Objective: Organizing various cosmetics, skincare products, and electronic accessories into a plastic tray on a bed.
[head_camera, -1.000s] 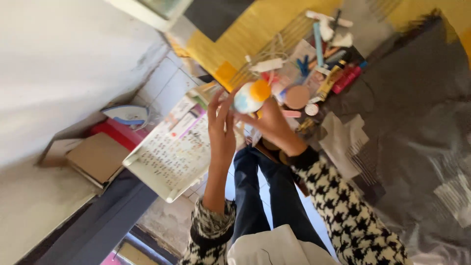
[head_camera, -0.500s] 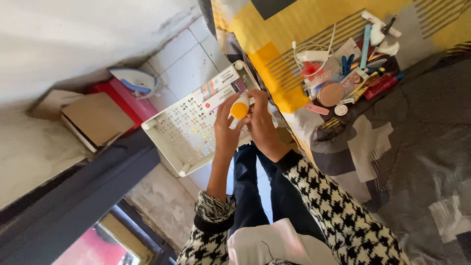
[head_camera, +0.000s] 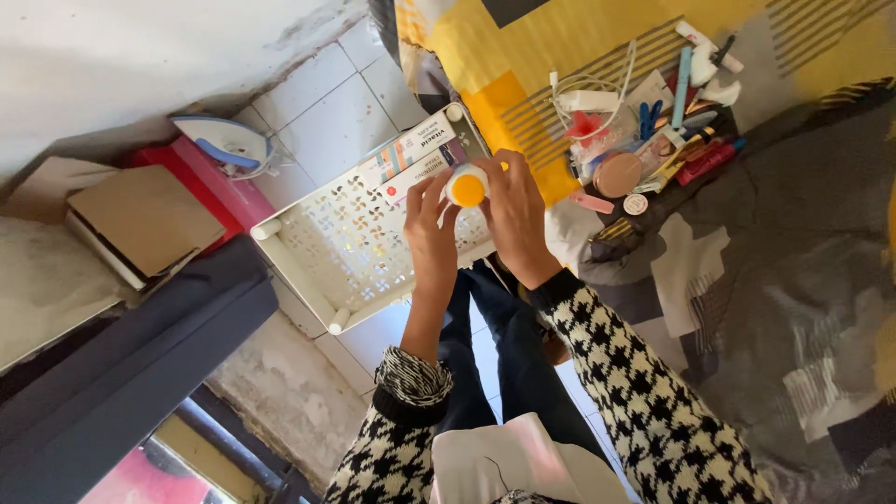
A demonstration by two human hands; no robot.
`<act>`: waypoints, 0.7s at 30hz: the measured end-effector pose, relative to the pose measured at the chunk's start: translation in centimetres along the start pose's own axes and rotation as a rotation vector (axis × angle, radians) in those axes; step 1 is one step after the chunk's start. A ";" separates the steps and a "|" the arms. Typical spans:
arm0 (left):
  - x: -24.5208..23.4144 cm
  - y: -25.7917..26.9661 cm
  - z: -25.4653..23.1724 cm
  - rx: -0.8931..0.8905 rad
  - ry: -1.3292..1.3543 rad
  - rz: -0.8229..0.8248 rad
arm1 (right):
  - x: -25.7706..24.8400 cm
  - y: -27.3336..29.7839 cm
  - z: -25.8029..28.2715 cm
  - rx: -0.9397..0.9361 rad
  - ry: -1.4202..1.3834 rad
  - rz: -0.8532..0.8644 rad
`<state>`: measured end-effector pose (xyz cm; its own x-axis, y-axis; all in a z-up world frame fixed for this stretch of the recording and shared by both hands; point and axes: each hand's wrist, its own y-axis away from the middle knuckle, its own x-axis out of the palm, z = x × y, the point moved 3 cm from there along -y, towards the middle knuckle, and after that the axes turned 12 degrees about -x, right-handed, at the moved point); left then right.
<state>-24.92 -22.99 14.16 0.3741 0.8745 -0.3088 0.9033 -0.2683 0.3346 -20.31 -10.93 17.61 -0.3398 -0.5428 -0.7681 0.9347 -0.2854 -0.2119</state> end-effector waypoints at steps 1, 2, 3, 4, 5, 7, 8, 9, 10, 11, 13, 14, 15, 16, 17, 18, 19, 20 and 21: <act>0.1 0.0 -0.1 0.000 0.002 0.003 | -0.1 0.0 -0.1 0.002 0.003 0.000; 0.2 0.1 -0.3 0.017 -0.013 0.002 | -0.1 0.1 -0.2 0.007 -0.013 0.007; 0.2 0.1 -0.5 0.037 -0.030 0.000 | -0.2 0.0 -0.3 0.012 -0.030 0.010; 0.3 0.1 -0.3 0.038 -0.029 0.003 | -0.3 0.1 -0.5 0.013 -0.028 0.008; 0.4 0.2 -0.1 0.024 -0.042 0.005 | -0.4 0.0 -0.7 -0.013 -0.035 0.010; 0.4 0.5 -0.6 0.012 -0.053 0.012 | -1.0 -0.1 -1.2 -0.037 -0.038 0.010; 0.2 0.8 -1.3 0.000 -0.040 0.007 | -1.5 -0.3 -1.5 -0.047 -0.059 0.015; -0.1 1.1 -1.9 -0.013 -0.029 0.002 | -1.9 -0.4 -1.7 -0.055 -0.082 0.022; 0.1 1.9 -1.6 -0.014 -0.028 0.008 | -2.2 -0.3 -2.6 -0.051 -0.079 0.021; 0.1 2.7 -1.2 -0.053 -0.008 -0.032 | -2.8 -0.2 -3.4 -0.092 -0.097 -0.057; 0.5 4.3 -0.8 -0.090 0.010 -0.066 | -3.7 0.4 -5.7 -0.129 -0.114 -0.139; 1.1 5.2 -0.7 -0.083 0.023 0.002 | -4.0 1.0 -7.4 -0.082 -0.131 -0.155; 1.6 6.1 -0.7 -0.077 0.034 0.069 | -4.3 1.7 -9.0 -0.034 -0.150 -0.170; 2.4 6.4 -1.0 -0.077 0.032 0.073 | -4.9 1.7 -10.2 -0.030 -0.149 -0.173; 3.4 6.7 -1.4 -0.058 -0.025 0.148 | -5.6 1.9 -11.5 0.016 -0.122 -0.214; 4.5 7.0 -1.7 -0.039 -0.081 0.223 | -6.3 2.1 -12.9 0.063 -0.095 -0.254; 5.3 6.8 -2.0 -0.039 -0.084 0.229 | -6.3 3.0 -15.0 0.069 -0.094 -0.257; 6.4 6.6 -2.5 0.004 -0.075 0.268 | -6.4 3.9 -17.3 0.116 -0.015 -0.305; 7.5 6.5 -3.0 0.047 -0.067 0.309 | -6.5 4.9 -19.6 0.165 0.066 -0.353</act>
<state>-16.91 -17.00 16.69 0.6438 0.7205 -0.2576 0.7530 -0.5368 0.3805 -11.44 6.71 9.75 -0.6251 -0.3377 -0.7038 0.7302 -0.5716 -0.3743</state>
